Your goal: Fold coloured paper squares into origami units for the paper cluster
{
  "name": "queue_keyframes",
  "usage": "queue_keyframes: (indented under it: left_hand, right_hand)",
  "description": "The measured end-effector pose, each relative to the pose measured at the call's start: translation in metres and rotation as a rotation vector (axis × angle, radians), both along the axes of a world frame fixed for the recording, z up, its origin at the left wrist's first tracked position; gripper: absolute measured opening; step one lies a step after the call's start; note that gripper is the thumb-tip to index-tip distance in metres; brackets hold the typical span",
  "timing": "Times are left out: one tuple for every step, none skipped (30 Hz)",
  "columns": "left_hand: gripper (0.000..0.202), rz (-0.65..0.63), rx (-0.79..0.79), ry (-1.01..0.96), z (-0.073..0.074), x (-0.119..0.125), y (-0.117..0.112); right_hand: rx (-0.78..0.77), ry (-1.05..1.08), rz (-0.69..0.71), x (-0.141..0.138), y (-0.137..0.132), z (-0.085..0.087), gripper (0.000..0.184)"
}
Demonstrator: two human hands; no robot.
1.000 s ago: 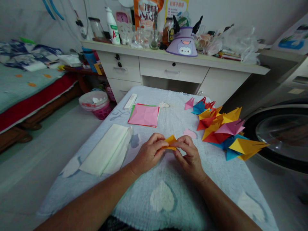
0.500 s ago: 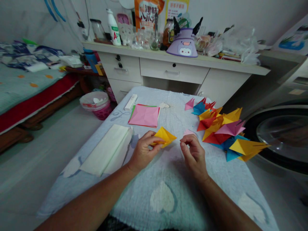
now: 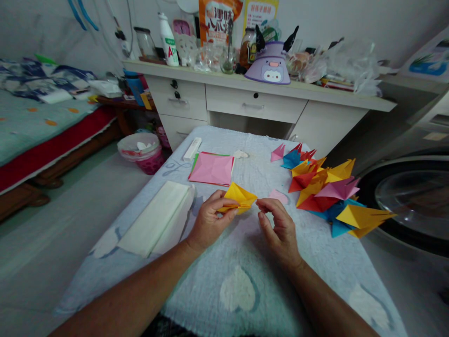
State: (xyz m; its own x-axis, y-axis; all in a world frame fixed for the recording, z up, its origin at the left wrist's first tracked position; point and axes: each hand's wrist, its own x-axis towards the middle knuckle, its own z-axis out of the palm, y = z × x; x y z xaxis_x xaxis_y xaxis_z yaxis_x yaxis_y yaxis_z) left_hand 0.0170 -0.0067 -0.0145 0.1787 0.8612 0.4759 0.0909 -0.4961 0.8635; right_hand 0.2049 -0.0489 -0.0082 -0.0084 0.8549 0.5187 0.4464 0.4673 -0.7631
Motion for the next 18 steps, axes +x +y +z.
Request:
queue_keyframes:
  left_hand:
    - [0.009,-0.006,0.002,-0.005,0.0002,0.0,0.0]
    - [0.01,-0.014,0.004,-0.009,0.0005,-0.0001,0.0]
    - [0.012,-0.019,0.011,-0.012,0.0009,-0.0001,-0.0001]
    - [0.013,-0.022,0.02,-0.012,0.0013,-0.0002,-0.0002]
    - [0.015,-0.022,0.031,-0.008,0.0016,-0.0003,-0.0003]
    - [0.015,-0.021,0.041,-0.001,0.0019,-0.0005,-0.0005]
    - [0.016,-0.021,0.048,0.007,0.002,-0.0006,-0.0006]
    - [0.016,-0.021,0.049,0.016,0.0021,-0.0008,-0.0007]
    - [0.016,-0.023,0.047,0.024,0.002,-0.0009,-0.0008]
    - [0.016,-0.028,0.042,0.032,0.0018,-0.001,-0.0009]
    - [0.016,-0.034,0.037,0.036,0.0016,-0.001,-0.001]
    - [0.017,-0.039,0.033,0.036,0.0015,-0.0009,-0.001]
    - [0.017,-0.043,0.032,0.033,0.0014,-0.0008,-0.001]
    - [0.018,-0.048,0.035,0.027,0.0014,-0.0006,-0.001]
    - [0.019,-0.052,0.039,0.02,0.0013,-0.0005,-0.0009]
    - [0.019,-0.055,0.044,0.014,0.0014,-0.0004,-0.0007]
    - [0.02,-0.058,0.049,0.009,0.0013,-0.0004,-0.0005]
    - [0.021,-0.06,0.054,0.005,0.0013,-0.0005,-0.0002]
  right_hand:
    - [-0.003,0.012,-0.002,-0.0002,-0.0001,-0.0003,0.024]
    - [-0.006,0.023,-0.003,-0.0004,-0.0002,-0.0005,0.024]
    - [-0.005,0.029,0.001,-0.0006,-0.0003,-0.0007,0.024]
    - [-0.002,0.028,0.009,-0.0008,-0.0004,-0.0007,0.024]
    - [0.005,0.022,0.017,-0.001,-0.0004,-0.0005,0.025]
    - [0.013,0.015,0.024,-0.0013,-0.0005,-0.0002,0.025]
    - [0.022,0.006,0.027,-0.0014,-0.0006,0.0002,0.026]
    - [0.03,-0.003,0.03,-0.0015,-0.0007,0.0005,0.028]
    - [0.034,-0.013,0.032,-0.0016,-0.0008,0.0007,0.029]
    - [0.035,-0.026,0.035,-0.0016,-0.001,0.0007,0.03]
    - [0.035,-0.04,0.04,-0.0016,-0.0012,0.0004,0.032]
    - [0.035,-0.054,0.044,-0.0015,-0.0014,-0.0001,0.034]
    - [0.036,-0.068,0.049,-0.0015,-0.0017,-0.0007,0.036]
    - [0.036,-0.081,0.053,-0.0015,-0.002,-0.0014,0.037]
    - [0.038,-0.092,0.055,-0.0016,-0.0023,-0.002,0.039]
    - [0.04,-0.1,0.057,-0.0016,-0.0025,-0.0024,0.04]
    - [0.043,-0.105,0.059,-0.0017,-0.0026,-0.0026,0.041]
    - [0.044,-0.106,0.063,-0.0017,-0.0026,-0.0025,0.041]
